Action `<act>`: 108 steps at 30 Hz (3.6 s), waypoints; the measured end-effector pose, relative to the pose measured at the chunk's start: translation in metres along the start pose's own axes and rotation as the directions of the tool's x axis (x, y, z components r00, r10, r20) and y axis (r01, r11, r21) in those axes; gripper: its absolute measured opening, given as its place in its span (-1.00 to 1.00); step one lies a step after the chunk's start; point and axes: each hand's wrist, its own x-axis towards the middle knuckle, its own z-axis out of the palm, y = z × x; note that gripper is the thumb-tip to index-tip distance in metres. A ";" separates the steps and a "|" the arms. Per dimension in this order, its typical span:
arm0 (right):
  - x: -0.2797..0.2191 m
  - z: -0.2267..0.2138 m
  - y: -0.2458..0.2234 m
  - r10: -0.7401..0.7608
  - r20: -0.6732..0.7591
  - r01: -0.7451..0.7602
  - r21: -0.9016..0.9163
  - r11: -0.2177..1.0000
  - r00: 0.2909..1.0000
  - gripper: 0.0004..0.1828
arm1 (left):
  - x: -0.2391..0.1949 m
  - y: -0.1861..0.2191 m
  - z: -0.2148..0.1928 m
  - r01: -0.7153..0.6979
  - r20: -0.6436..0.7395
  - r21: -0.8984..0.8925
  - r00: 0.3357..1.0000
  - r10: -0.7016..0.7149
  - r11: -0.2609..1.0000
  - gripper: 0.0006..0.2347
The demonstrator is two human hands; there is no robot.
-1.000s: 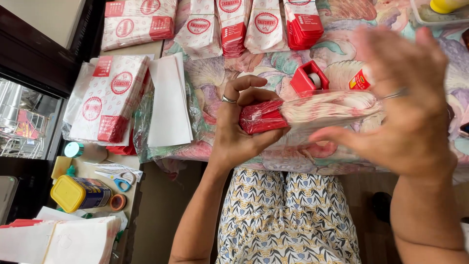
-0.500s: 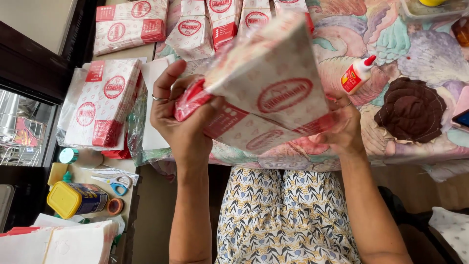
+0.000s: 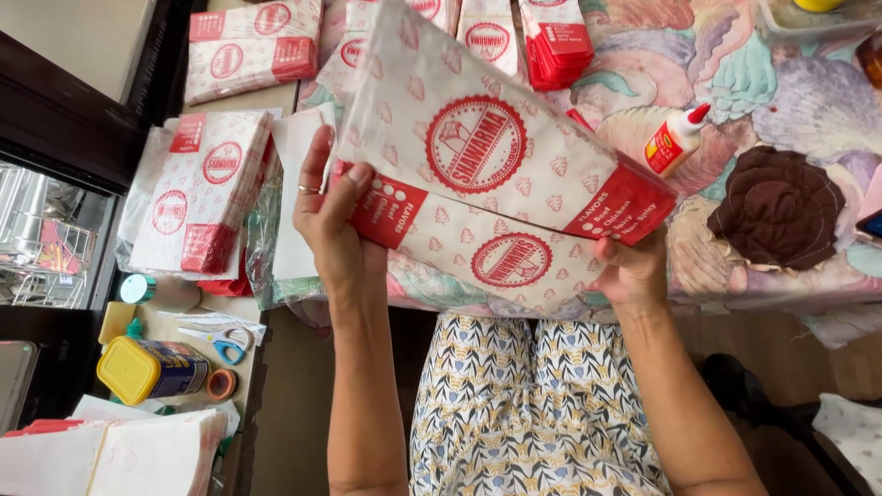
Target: Packaging stacks of paper bags by wrapping them in paper sleeves and securing them with tape and glue.
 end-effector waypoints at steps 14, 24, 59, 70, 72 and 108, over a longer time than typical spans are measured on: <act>-0.006 -0.005 0.012 0.144 -0.051 -0.141 0.047 0.989 0.988 -0.51 | 0.007 0.025 0.016 -0.109 0.095 0.066 0.990 0.102 0.992 -0.52; -0.021 -0.029 0.011 0.381 0.124 -0.381 -0.031 0.924 0.916 -0.20 | -0.062 0.060 0.076 -0.373 0.563 0.431 0.823 0.079 0.822 -0.39; 0.057 0.189 -0.129 0.040 0.869 0.836 -0.485 0.257 0.493 -0.82 | -0.057 0.080 0.055 -0.567 0.726 0.529 0.687 0.008 0.631 -0.70; 0.066 0.035 -0.108 0.265 -0.100 -0.074 -0.991 -0.108 0.959 -0.72 | -0.062 0.079 0.060 -0.547 0.685 0.553 0.727 0.031 0.629 -0.77; 0.070 -0.020 -0.077 0.229 -0.071 -0.047 -0.993 -0.108 0.971 -0.91 | -0.064 0.077 0.058 -0.541 0.683 0.545 0.730 0.035 0.640 -0.76; 0.031 -0.099 -0.081 0.542 -0.169 -0.529 -0.574 0.625 0.823 -0.84 | -0.069 0.071 0.051 -0.531 0.636 0.609 0.771 0.036 0.589 -0.72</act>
